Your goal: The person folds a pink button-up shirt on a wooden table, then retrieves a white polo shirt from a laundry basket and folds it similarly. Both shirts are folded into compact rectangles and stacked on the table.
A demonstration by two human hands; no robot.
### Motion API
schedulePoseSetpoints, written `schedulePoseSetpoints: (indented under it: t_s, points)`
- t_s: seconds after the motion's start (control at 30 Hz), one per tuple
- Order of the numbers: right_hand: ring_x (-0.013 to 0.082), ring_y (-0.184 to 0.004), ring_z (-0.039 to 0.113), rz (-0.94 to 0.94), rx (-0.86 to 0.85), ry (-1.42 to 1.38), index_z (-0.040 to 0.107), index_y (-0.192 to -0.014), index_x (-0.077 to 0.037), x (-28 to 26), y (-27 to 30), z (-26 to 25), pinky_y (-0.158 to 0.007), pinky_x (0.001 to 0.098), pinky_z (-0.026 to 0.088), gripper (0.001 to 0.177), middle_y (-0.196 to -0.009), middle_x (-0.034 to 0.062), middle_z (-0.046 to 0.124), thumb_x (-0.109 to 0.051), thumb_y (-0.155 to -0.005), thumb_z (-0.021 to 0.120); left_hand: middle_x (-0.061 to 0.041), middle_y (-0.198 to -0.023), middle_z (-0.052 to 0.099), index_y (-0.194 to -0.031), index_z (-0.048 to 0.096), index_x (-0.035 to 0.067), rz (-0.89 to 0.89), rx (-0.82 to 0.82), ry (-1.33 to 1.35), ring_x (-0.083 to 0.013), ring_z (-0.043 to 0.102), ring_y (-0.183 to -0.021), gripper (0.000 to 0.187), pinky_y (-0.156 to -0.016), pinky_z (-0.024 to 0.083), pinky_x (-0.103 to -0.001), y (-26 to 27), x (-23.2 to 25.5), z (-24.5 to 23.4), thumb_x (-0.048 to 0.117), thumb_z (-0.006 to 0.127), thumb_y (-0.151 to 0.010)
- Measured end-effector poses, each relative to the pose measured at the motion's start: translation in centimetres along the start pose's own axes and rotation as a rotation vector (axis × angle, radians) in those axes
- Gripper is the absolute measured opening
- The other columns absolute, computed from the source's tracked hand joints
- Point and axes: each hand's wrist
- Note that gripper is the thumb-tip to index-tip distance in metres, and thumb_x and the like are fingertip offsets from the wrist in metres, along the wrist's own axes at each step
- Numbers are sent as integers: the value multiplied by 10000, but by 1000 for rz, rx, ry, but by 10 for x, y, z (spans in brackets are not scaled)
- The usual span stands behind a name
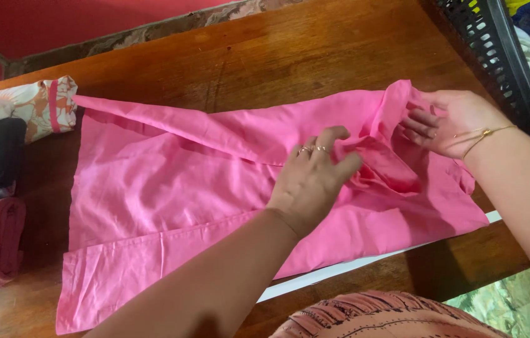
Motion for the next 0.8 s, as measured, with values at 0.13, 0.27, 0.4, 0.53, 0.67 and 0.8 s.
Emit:
schedulePoseSetpoints:
  t_s: [0.13,0.27,0.4,0.53,0.67,0.8]
  points:
    - [103,-840,628,-234,110,434,115,-1591,-14,1,24,35,-632,159,544,984,-1075,108,634,-329,-908,749,-92,-1249,599,-1092,639,166,20,43,-47,-230,636,-983,226,-873,552,-392,-7,-2,4,73,666,-888]
    - [405,-1103,625,-511,124,1328,292,-1547,-49,-6,41,59,-939,501,519,909,-1342,276,515,-230,-790,762,-105,-1047,648,-1176,528,121,54,17,-29,-285,646,-914,317,-863,508,-429,-19,-6,7,65,614,-876]
    - [359,-980,749,-468,381,1650,494,-1528,-319,-18,37,53,-794,522,570,589,-1263,80,720,-184,-961,574,-165,-1129,640,-1398,424,86,-72,-64,9,-291,654,-1036,715,-991,546,-424,-37,-23,4,-92,645,-742]
    - [344,-856,704,-719,309,1293,651,-1412,-128,-33,26,15,-738,487,550,441,-1152,213,711,-62,-976,654,-131,-1063,638,-1182,685,100,-319,5,2,-262,642,-875,490,-777,594,-388,-47,-25,-24,-141,586,-768]
    - [122,-860,615,-714,159,600,614,-1326,-135,-25,37,-2,-751,234,536,293,-1057,42,627,-33,-1067,523,-71,-891,572,-980,596,116,-177,260,84,-245,547,-731,75,-583,461,-395,-37,-8,-33,64,592,-926]
    - [281,-799,621,-211,191,987,565,-1464,-50,1,52,-11,-715,367,504,485,-1048,229,702,-56,-982,614,-74,-976,705,-1074,650,174,210,-157,73,-228,664,-889,269,-972,475,-486,12,9,-17,157,773,-836]
Point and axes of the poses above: each hand's wrist, its own y-axis away from the middle knuckle, its own z-axis out of the palm, x = y × z
